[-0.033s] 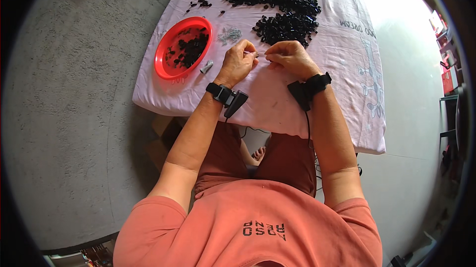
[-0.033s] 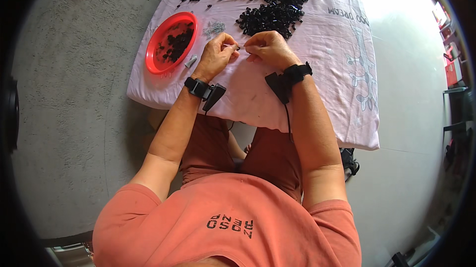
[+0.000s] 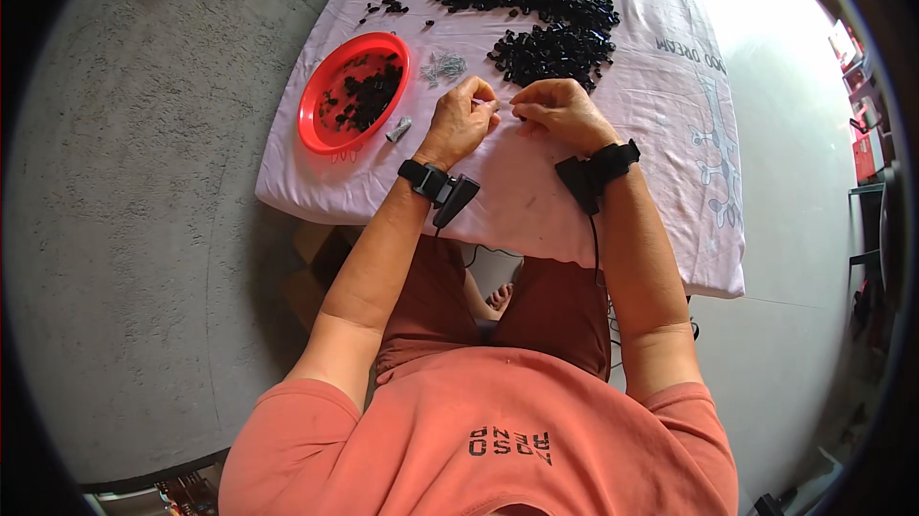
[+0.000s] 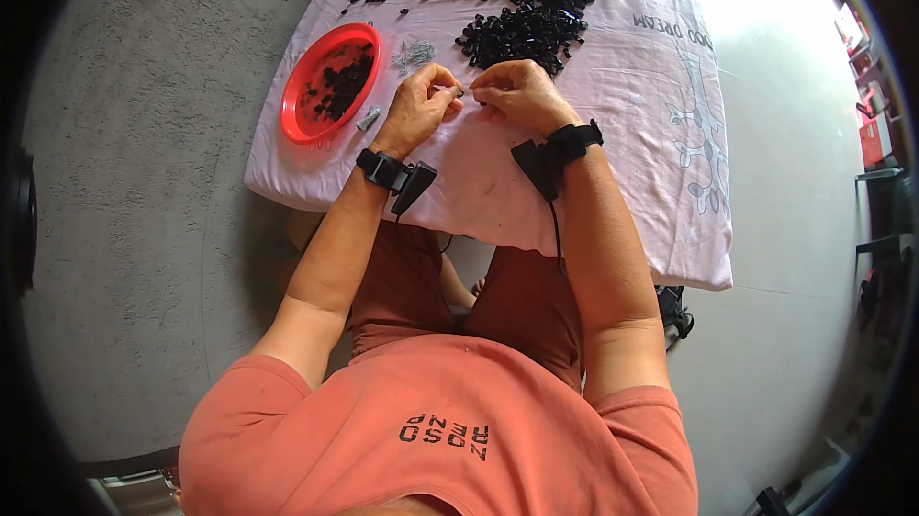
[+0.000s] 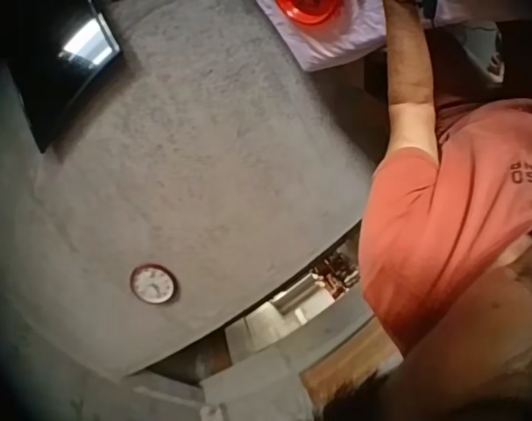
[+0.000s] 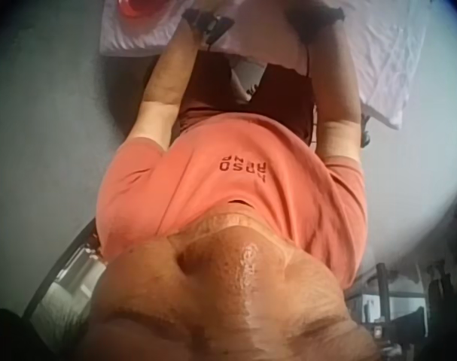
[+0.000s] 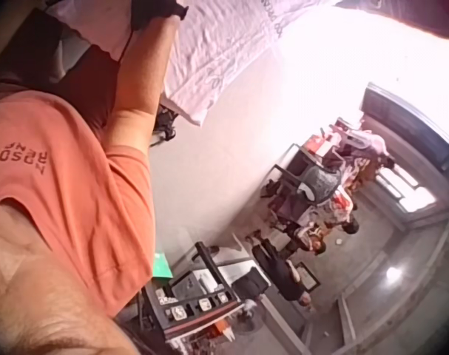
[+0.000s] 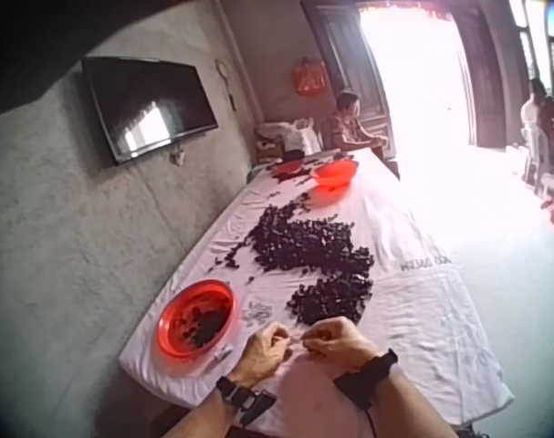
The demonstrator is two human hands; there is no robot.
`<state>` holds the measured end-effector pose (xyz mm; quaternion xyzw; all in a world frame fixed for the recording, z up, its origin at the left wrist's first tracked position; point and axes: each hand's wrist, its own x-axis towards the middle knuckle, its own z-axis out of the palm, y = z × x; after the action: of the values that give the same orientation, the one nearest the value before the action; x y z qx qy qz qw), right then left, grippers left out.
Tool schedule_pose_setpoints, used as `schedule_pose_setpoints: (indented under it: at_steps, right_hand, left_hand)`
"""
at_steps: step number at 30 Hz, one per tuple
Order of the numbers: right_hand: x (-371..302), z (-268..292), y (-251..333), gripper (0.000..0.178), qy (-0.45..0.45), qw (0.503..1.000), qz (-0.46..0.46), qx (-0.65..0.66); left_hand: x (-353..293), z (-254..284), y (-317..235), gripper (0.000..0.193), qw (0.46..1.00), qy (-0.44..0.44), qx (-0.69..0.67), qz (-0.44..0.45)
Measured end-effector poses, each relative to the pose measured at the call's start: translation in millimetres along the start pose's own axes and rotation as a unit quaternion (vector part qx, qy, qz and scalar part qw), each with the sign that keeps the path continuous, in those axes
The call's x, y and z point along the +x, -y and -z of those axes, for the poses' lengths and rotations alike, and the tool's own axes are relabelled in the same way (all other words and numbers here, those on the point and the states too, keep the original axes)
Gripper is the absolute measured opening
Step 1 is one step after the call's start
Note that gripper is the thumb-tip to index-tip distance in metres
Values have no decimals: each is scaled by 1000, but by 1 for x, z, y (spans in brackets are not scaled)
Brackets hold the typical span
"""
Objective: The person is manually inspecting and sorting small black plastic components from a pile and placing them into a red bowl.
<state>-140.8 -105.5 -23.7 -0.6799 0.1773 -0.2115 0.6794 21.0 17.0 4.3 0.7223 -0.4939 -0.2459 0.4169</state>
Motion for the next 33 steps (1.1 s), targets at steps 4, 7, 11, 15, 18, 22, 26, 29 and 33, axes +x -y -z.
schedule_pose_setpoints:
  at_steps: [4, 7, 11, 15, 18, 22, 26, 29, 33]
  right_hand:
    - [-1, 0, 4, 15, 5, 1000, -18, 19]
    - [-3, -1, 10, 15, -6, 999, -30, 19]
    - [-3, 0, 7, 15, -6, 1000, -11, 14]
    - [-2, 0, 11, 15, 1, 998, 5, 57]
    - [-5, 0, 20, 14, -14, 994, -19, 106]
    - [-4, 3, 17, 14, -32, 990, -13, 139]
    - [-3, 7, 13, 15, -30, 983, 1, 183]
    - [-4, 5, 16, 17, -45, 979, 12, 199]
    - [-4, 5, 15, 21, -34, 979, 14, 199]
  left_hand:
    - [1, -2, -4, 4, 999, 9, 29, -10]
    - [4, -3, -2, 3, 998, 19, 57, -19]
    - [3, -2, -9, 4, 996, 24, -83, 28]
    - [0, -2, -19, 4, 978, 22, -209, 0]
    - [-3, -3, -31, 4, 974, 28, -225, -23]
    - [-1, -6, -35, 3, 979, 29, -192, -62]
    - [-1, -5, -41, 8, 981, 38, -184, -55]
    - [1, -5, -42, 7, 984, 7, -169, -62]
    - [3, -5, -42, 6, 989, -33, -116, -86]
